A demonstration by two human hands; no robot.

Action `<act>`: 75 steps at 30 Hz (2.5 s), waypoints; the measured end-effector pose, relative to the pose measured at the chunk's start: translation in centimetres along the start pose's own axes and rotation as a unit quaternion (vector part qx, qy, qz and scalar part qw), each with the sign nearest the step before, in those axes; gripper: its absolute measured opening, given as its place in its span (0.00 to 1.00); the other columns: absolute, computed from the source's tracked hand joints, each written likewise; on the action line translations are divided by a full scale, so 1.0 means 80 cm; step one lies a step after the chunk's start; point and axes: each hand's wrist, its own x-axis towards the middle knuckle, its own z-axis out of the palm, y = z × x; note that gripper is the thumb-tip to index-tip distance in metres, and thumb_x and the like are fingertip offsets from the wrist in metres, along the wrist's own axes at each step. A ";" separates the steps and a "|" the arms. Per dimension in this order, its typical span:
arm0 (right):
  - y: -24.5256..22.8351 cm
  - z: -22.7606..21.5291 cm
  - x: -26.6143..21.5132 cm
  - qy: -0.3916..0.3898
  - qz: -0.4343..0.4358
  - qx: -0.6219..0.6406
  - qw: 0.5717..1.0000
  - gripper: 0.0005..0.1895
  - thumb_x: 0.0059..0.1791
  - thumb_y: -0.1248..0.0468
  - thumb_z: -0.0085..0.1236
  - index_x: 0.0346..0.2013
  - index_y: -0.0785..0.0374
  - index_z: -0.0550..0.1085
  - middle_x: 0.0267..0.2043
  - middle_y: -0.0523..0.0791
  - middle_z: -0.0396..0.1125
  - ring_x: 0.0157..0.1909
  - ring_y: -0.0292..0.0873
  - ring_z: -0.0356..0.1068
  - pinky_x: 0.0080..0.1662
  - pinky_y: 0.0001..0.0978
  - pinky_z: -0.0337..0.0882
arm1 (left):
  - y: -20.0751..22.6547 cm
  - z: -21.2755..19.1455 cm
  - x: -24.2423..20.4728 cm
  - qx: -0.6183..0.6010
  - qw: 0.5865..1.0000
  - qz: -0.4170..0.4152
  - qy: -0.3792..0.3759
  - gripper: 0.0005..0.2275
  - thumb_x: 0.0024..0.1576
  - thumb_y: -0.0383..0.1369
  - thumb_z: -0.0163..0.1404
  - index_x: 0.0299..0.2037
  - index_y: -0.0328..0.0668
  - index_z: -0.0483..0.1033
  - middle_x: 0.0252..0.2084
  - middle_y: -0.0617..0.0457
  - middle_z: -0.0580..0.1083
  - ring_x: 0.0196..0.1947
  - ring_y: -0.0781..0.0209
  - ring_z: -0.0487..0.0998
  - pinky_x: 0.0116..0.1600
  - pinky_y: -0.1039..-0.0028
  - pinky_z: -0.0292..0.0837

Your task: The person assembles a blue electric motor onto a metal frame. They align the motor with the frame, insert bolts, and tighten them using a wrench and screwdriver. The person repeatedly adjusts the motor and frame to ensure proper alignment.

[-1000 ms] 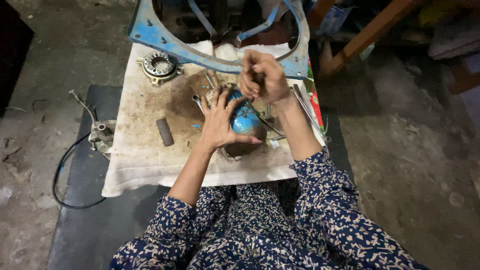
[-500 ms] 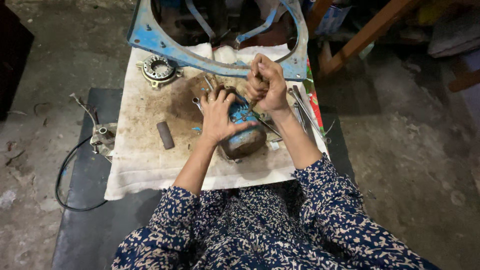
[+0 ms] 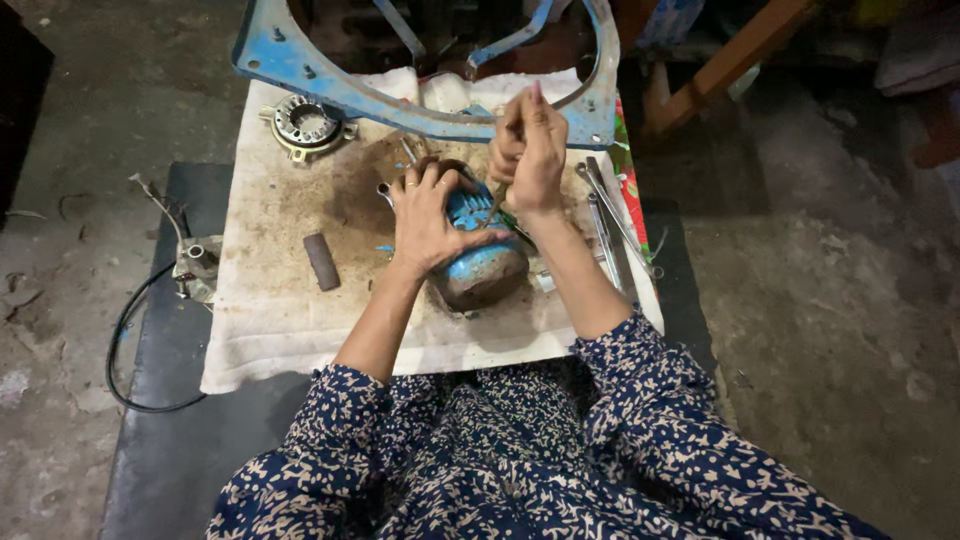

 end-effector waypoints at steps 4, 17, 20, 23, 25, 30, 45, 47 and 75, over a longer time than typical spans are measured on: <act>0.006 -0.004 -0.011 0.124 -0.049 -0.035 0.990 0.20 0.60 0.48 0.43 0.30 0.57 0.61 0.19 0.36 0.44 0.16 0.30 0.41 0.19 0.27 0.42 | 0.001 0.001 -0.003 0.009 1.000 0.010 0.010 0.37 0.33 0.65 0.66 0.43 0.43 0.78 0.55 0.42 0.70 0.61 0.39 0.65 0.62 0.42 0.53; 0.020 -0.225 -0.031 0.334 0.070 0.126 0.931 0.19 0.56 0.47 0.49 0.27 0.53 0.65 0.17 0.35 0.48 0.17 0.32 0.47 0.23 0.28 0.48 | 0.009 -0.003 -0.007 -0.014 0.999 0.026 0.040 0.33 0.37 0.63 0.65 0.43 0.46 0.80 0.55 0.45 0.71 0.59 0.41 0.66 0.63 0.47 0.53; 0.064 -0.254 -0.030 0.354 0.125 0.024 0.926 0.14 0.54 0.51 0.51 0.29 0.53 0.65 0.18 0.36 0.52 0.18 0.33 0.51 0.22 0.30 0.51 | 0.011 -0.009 -0.006 -0.013 0.999 0.019 0.040 0.32 0.38 0.62 0.65 0.42 0.47 0.80 0.54 0.45 0.71 0.57 0.42 0.66 0.63 0.48 0.53; 0.123 -0.256 -0.044 0.373 0.167 -0.038 0.912 0.08 0.51 0.58 0.55 0.32 0.56 0.68 0.20 0.40 0.59 0.18 0.37 0.58 0.23 0.32 0.58 | 0.015 -0.012 -0.005 -0.021 0.999 0.006 0.027 0.30 0.39 0.61 0.65 0.41 0.48 0.80 0.52 0.47 0.72 0.57 0.44 0.67 0.63 0.48 0.53; 0.160 -0.249 -0.060 0.361 0.132 -0.151 0.911 0.09 0.51 0.58 0.56 0.34 0.58 0.68 0.23 0.41 0.63 0.21 0.39 0.62 0.26 0.32 0.63 | 0.016 -0.013 -0.005 -0.036 0.999 0.006 0.027 0.27 0.41 0.59 0.64 0.41 0.49 0.81 0.52 0.49 0.73 0.58 0.45 0.67 0.63 0.49 0.53; 0.219 -0.237 -0.096 0.236 -0.072 -0.608 0.755 0.13 0.54 0.61 0.60 0.42 0.67 0.69 0.32 0.51 0.70 0.37 0.55 0.72 0.52 0.50 0.67 | -0.003 0.006 -0.010 -0.064 0.996 0.026 0.055 0.18 0.49 0.51 0.63 0.41 0.50 0.82 0.54 0.52 0.76 0.62 0.47 0.68 0.64 0.49 0.53; 0.233 -0.244 -0.095 0.143 -0.138 -0.708 0.678 0.30 0.52 0.55 0.56 0.61 0.73 0.62 0.53 0.63 0.65 0.55 0.66 0.66 0.54 0.51 0.69 | -0.257 0.154 0.024 -0.661 0.674 -0.272 0.189 0.26 0.62 0.40 0.46 0.69 0.45 0.57 0.67 0.37 0.66 0.65 0.42 0.71 0.66 0.47 0.68; 0.228 -0.239 -0.095 0.133 -0.177 -0.700 0.679 0.30 0.52 0.58 0.56 0.63 0.72 0.62 0.55 0.62 0.66 0.56 0.66 0.67 0.56 0.50 0.69 | -0.274 0.155 0.034 -0.743 0.597 -0.258 0.155 0.29 0.63 0.45 0.45 0.73 0.44 0.55 0.70 0.36 0.63 0.68 0.41 0.67 0.69 0.47 0.63; 0.194 -0.267 0.016 0.066 0.005 -0.128 0.990 0.13 0.48 0.76 0.54 0.47 0.71 0.73 0.46 0.48 0.75 0.47 0.48 0.77 0.51 0.44 0.79 | -0.327 0.105 0.089 -0.616 0.702 -0.233 0.271 0.15 0.61 0.25 0.59 0.51 0.25 0.68 0.42 0.41 0.72 0.36 0.51 0.75 0.37 0.61 0.73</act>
